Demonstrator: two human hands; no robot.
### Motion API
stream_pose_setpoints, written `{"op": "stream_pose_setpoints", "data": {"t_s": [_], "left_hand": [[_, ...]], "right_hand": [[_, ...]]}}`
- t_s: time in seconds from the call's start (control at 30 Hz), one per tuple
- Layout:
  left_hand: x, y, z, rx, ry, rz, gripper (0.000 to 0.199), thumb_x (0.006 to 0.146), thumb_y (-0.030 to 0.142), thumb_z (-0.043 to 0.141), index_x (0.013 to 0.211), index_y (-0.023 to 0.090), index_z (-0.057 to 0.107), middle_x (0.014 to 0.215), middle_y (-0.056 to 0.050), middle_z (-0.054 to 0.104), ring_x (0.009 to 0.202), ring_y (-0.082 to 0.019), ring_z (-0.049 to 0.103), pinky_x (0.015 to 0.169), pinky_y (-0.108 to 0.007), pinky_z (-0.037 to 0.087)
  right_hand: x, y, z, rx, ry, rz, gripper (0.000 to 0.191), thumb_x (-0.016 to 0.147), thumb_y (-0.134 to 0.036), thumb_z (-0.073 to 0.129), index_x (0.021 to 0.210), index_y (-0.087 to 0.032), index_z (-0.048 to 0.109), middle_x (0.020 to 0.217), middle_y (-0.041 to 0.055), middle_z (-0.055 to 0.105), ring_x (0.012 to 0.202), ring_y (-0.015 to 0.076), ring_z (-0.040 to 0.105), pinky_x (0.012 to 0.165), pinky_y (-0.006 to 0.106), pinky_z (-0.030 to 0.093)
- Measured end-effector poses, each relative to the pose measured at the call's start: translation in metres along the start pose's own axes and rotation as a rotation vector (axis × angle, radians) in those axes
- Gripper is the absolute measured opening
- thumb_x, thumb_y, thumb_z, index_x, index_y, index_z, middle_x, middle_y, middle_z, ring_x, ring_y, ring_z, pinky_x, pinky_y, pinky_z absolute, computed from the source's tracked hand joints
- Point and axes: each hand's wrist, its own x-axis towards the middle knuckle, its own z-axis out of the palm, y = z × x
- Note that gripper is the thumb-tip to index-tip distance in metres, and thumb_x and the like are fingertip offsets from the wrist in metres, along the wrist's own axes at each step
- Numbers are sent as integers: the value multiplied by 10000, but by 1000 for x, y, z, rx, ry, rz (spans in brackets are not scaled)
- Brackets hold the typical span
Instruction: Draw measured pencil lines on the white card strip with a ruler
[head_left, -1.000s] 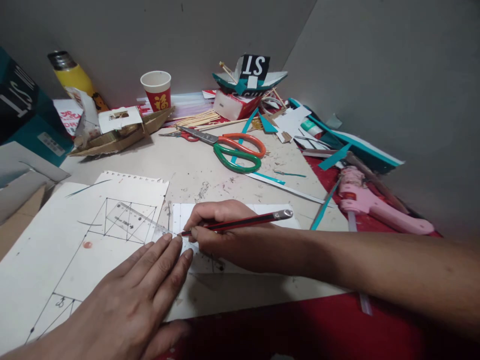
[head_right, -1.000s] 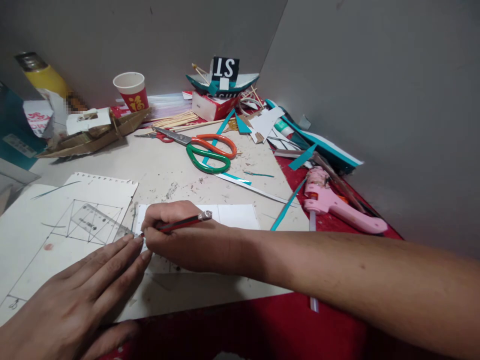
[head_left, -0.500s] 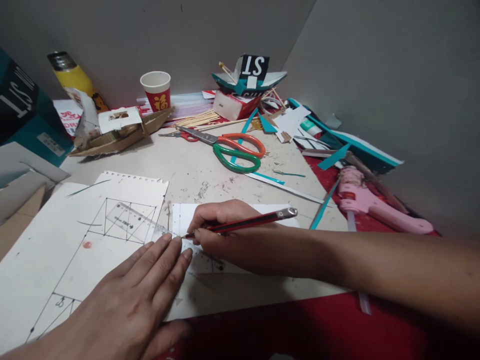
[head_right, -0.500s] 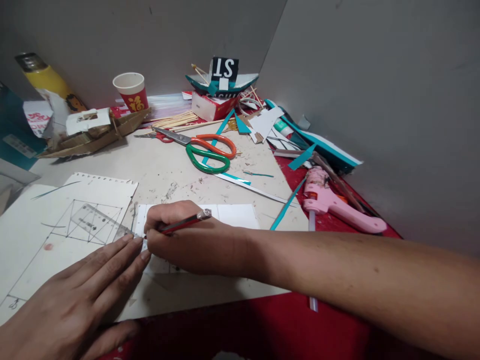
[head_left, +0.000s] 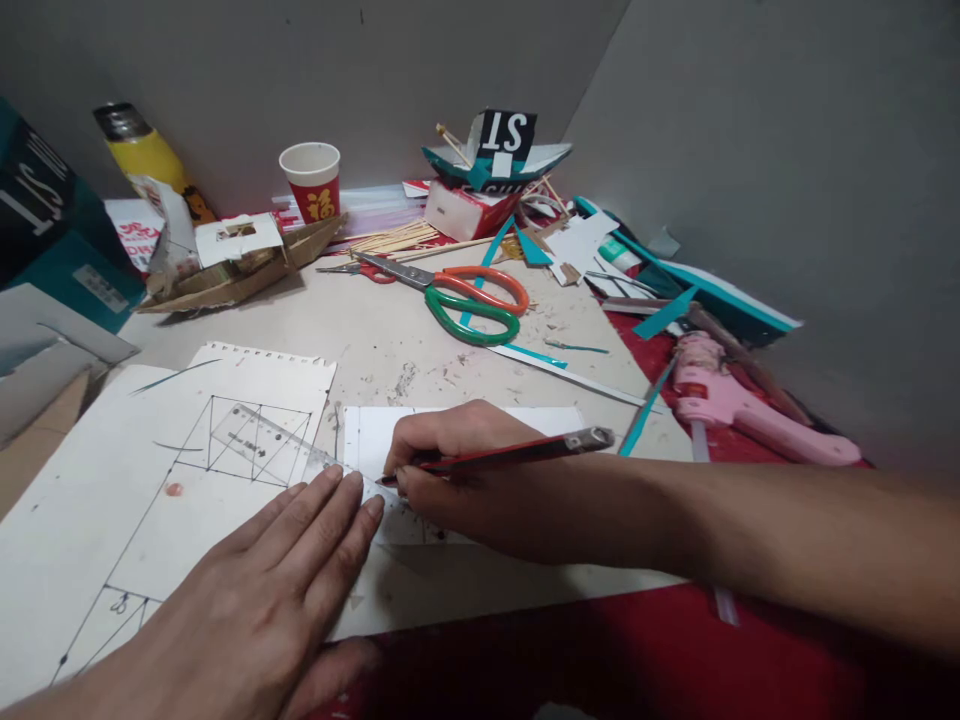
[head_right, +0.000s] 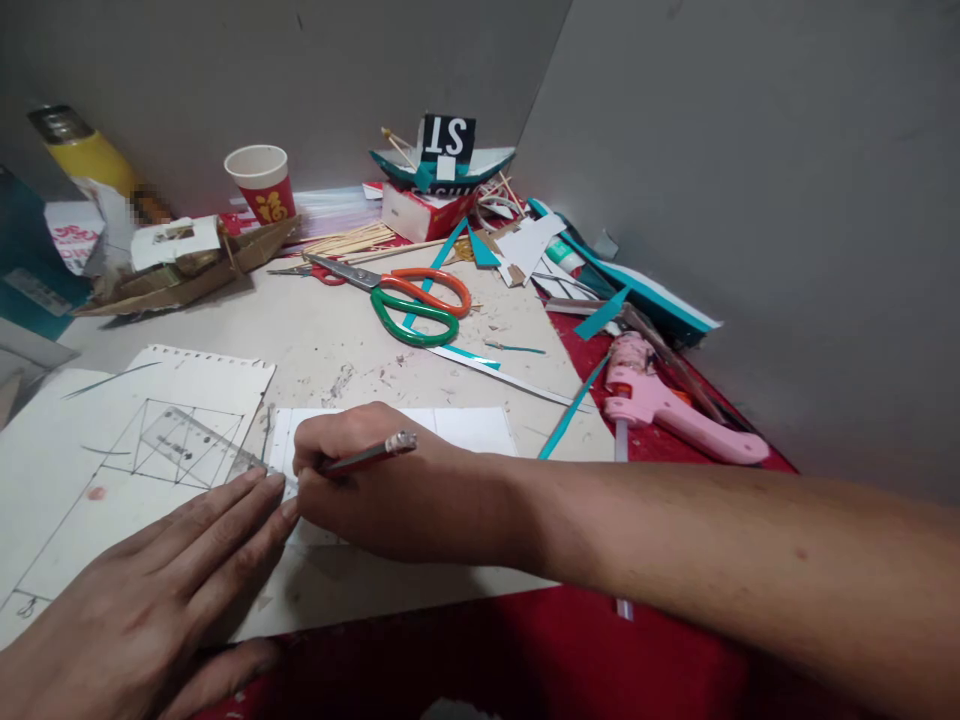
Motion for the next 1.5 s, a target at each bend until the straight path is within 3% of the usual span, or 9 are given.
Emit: {"op": "stream_pose_setpoints", "data": {"t_s": [1.03,1.17,1.33,1.5], "left_hand": [[2,0,1,4,0,0,662,1012,559,480,1417,42,564,1451,-230,592,1289,-385,621,893,-477,630],[1,0,1,20,20,8,635,1019,548,468,1390,47,593,1416,-228,625,1259,-375,645,889,-460,619],[-2,2,0,49,87,-4,550,1061,484,399,1332,74,647,1361,-199,679,1217,-332,677,900,-402,584],[-6,6,1,60,66,-9,517,1060,459,427,1363,94,632,1396,-166,667,1275,-313,633,981,-370,543]], "right_hand": [[-28,-7,-7,-102,-25,10,197,817,-13,544,699,-150,623,585,-68,511,553,62,415,529,198,322],[-30,-6,-11,-23,45,-4,199,788,-12,527,725,-139,667,579,-55,546,532,60,439,526,178,363],[-29,-8,-18,204,175,108,165,825,-99,515,798,-147,670,673,4,664,573,103,572,519,198,428],[-20,-3,-12,323,153,169,132,834,-154,585,887,-141,706,725,5,674,612,107,573,558,208,456]]}}
